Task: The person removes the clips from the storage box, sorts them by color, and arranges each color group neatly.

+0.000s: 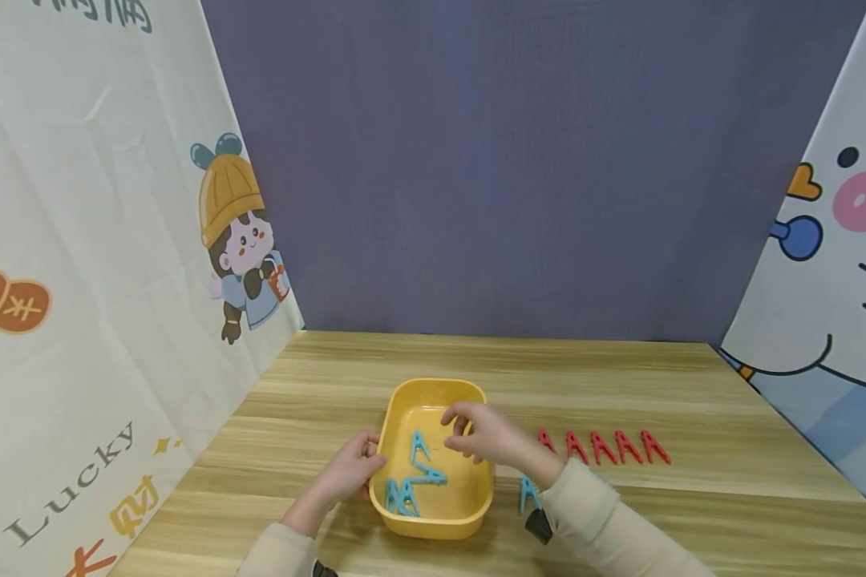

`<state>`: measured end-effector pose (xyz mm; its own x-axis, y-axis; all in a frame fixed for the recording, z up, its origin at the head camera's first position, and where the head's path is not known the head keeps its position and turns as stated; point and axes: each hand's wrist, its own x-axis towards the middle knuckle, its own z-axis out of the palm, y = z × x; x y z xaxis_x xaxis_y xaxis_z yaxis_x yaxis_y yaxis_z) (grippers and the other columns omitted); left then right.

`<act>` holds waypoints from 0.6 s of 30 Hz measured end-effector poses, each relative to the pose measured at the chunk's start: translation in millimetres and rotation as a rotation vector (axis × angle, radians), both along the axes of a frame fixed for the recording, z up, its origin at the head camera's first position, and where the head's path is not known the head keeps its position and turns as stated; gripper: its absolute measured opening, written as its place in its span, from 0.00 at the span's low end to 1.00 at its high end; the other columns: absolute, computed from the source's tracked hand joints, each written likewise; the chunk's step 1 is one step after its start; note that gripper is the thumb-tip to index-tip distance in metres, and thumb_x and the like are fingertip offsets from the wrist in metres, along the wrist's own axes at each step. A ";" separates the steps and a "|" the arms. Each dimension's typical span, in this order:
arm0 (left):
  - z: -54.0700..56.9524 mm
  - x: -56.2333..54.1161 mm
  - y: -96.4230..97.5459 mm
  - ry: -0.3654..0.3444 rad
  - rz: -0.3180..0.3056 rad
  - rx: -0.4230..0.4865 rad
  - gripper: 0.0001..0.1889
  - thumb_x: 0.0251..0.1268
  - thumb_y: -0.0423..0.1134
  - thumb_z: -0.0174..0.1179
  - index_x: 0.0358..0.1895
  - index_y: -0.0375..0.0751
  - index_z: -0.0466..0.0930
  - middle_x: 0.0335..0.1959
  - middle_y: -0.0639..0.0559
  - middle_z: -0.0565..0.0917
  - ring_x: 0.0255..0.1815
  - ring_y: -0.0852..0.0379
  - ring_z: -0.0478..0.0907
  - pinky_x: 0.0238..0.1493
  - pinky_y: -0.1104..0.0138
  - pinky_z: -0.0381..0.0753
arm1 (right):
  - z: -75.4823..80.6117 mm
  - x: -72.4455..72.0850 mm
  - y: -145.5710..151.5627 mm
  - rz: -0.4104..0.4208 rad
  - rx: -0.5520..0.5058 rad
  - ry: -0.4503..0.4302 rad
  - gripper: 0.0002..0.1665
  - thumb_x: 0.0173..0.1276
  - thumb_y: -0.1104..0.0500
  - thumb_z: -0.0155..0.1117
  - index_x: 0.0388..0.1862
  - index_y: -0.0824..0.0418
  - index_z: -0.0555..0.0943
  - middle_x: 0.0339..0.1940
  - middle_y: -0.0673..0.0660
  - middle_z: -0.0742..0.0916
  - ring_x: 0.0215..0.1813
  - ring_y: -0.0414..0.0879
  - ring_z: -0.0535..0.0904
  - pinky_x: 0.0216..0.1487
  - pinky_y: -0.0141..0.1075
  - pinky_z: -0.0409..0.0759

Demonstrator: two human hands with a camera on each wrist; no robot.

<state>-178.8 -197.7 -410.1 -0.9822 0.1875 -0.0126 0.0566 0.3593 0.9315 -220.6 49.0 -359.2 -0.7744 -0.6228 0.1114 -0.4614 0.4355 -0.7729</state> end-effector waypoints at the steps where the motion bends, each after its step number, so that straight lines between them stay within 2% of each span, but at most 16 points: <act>1: 0.1 0.1 0.0 -0.001 0.000 0.000 0.17 0.65 0.29 0.48 0.54 0.24 0.61 0.28 0.47 0.69 0.17 0.59 0.69 0.16 0.66 0.73 | -0.4 0.4 -1.2 0.003 0.000 0.004 0.11 0.62 0.64 0.63 0.44 0.62 0.76 0.27 0.52 0.76 0.25 0.55 0.77 0.21 0.39 0.78; 7: 0.7 0.8 0.4 -0.001 0.002 -0.003 0.17 0.65 0.30 0.48 0.54 0.24 0.62 0.28 0.46 0.69 0.17 0.58 0.69 0.16 0.65 0.74 | -6.0 1.7 -8.6 0.016 -0.005 0.015 0.11 0.60 0.66 0.63 0.43 0.63 0.76 0.26 0.52 0.76 0.24 0.56 0.77 0.19 0.40 0.78; 18: 0.6 0.5 -0.1 -0.002 0.003 0.003 0.16 0.65 0.29 0.48 0.53 0.24 0.62 0.28 0.46 0.70 0.17 0.59 0.69 0.15 0.67 0.73 | -17.8 3.9 -21.0 0.031 0.010 -0.003 0.11 0.59 0.66 0.64 0.41 0.67 0.76 0.25 0.52 0.75 0.20 0.50 0.76 0.17 0.41 0.78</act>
